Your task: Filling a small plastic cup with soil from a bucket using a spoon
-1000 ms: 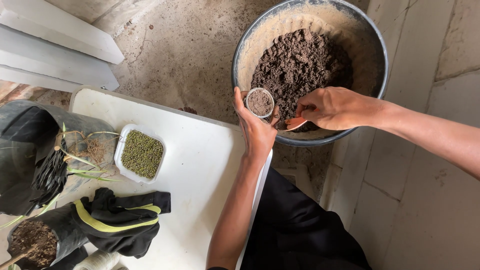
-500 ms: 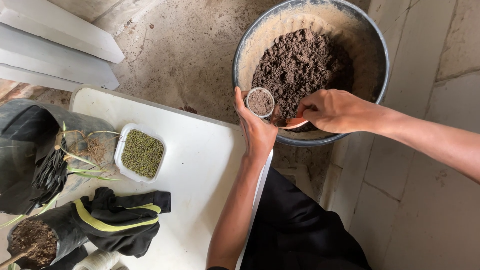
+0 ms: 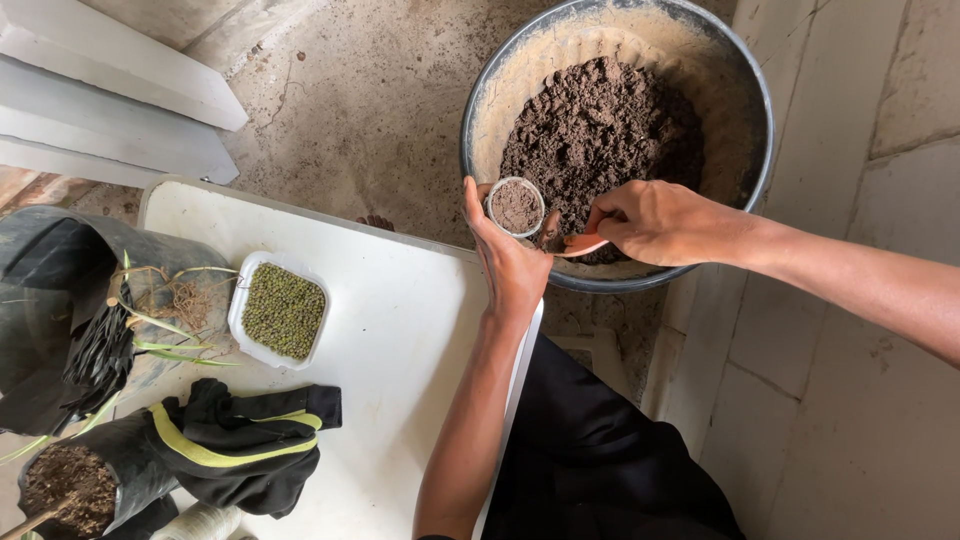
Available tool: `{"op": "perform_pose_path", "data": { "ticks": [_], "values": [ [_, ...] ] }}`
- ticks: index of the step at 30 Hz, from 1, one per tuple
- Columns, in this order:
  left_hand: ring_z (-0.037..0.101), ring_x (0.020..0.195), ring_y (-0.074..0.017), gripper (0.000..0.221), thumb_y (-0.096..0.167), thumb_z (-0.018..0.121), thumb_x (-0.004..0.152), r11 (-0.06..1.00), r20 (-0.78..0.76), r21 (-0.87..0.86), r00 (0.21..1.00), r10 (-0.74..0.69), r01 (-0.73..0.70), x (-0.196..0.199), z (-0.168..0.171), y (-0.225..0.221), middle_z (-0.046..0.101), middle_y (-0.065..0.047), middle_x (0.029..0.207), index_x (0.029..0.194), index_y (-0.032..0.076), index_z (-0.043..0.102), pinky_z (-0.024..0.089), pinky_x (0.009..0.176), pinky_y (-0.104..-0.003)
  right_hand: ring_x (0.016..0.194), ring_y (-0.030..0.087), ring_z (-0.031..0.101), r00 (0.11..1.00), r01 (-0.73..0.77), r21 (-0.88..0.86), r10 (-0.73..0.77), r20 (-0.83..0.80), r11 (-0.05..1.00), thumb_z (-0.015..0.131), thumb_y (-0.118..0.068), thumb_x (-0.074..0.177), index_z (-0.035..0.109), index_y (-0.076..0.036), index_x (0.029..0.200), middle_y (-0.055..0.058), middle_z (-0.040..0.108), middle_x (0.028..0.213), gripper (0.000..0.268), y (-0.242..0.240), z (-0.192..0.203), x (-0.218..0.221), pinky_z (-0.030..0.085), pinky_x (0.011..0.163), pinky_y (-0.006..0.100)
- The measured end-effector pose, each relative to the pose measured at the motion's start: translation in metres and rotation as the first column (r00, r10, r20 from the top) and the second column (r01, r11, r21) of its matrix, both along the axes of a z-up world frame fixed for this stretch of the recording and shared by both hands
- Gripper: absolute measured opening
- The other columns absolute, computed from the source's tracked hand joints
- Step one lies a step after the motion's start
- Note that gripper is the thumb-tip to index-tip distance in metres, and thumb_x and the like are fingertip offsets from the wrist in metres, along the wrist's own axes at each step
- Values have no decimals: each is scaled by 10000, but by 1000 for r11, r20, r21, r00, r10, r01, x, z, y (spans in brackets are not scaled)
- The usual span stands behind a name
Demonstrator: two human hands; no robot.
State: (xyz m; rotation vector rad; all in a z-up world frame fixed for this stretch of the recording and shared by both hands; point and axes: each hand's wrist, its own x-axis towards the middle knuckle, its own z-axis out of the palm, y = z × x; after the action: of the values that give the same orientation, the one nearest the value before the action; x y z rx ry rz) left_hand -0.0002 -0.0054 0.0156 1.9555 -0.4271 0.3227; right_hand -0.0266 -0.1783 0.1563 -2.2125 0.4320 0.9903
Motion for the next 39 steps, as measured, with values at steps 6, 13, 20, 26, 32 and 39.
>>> {"op": "perform_pose_path", "data": {
  "ticks": [6,13,20,26,32,39],
  "values": [
    [442,1345,-545,1130,49,894,771,999,-3,40,1000,2,-1,-2,12,1,392,-341,1438,1601,1,129,357,1099,-714,521,185,577,990,59,-51,-52,132,997,440,-147,1102,689,-123,1163,112,655,779,257,-6,18,3,580,717,391],
    [455,1355,-530,1050,55,859,813,999,30,40,1000,9,-10,-2,8,1,424,-316,1428,1587,-32,155,362,1121,-691,581,264,714,984,-66,-240,103,146,968,433,-175,1111,657,-67,1205,187,722,827,265,-14,3,6,635,645,413],
    [501,1329,-516,925,4,793,860,1000,47,10,999,-25,24,0,1,3,518,-268,1321,1571,-46,203,385,1133,-671,949,448,766,885,-290,-422,409,223,859,446,-91,1013,625,23,1306,273,755,1065,362,-36,-43,-10,652,751,559],
    [585,1260,-442,903,62,806,878,998,44,21,997,-63,63,0,2,4,558,-220,1323,1578,-19,241,469,1085,-602,866,381,785,811,-363,-564,549,200,742,477,-123,995,774,-104,1102,149,795,930,316,-42,-87,-17,648,687,484],
    [598,1235,-451,919,57,819,865,996,34,36,996,-85,84,0,2,5,569,-229,1316,1585,-3,251,487,1064,-604,910,383,780,866,-381,-438,480,140,814,448,-131,1006,790,-159,1123,168,801,974,362,-28,-74,-22,653,765,503],
    [599,1227,-424,906,60,802,877,994,6,20,994,-111,111,0,4,5,557,-216,1325,1584,3,238,483,1074,-599,941,370,777,856,-428,-339,496,147,838,542,-225,1010,786,-115,1102,181,796,953,284,-31,-85,-19,640,811,503]
  ]
}}
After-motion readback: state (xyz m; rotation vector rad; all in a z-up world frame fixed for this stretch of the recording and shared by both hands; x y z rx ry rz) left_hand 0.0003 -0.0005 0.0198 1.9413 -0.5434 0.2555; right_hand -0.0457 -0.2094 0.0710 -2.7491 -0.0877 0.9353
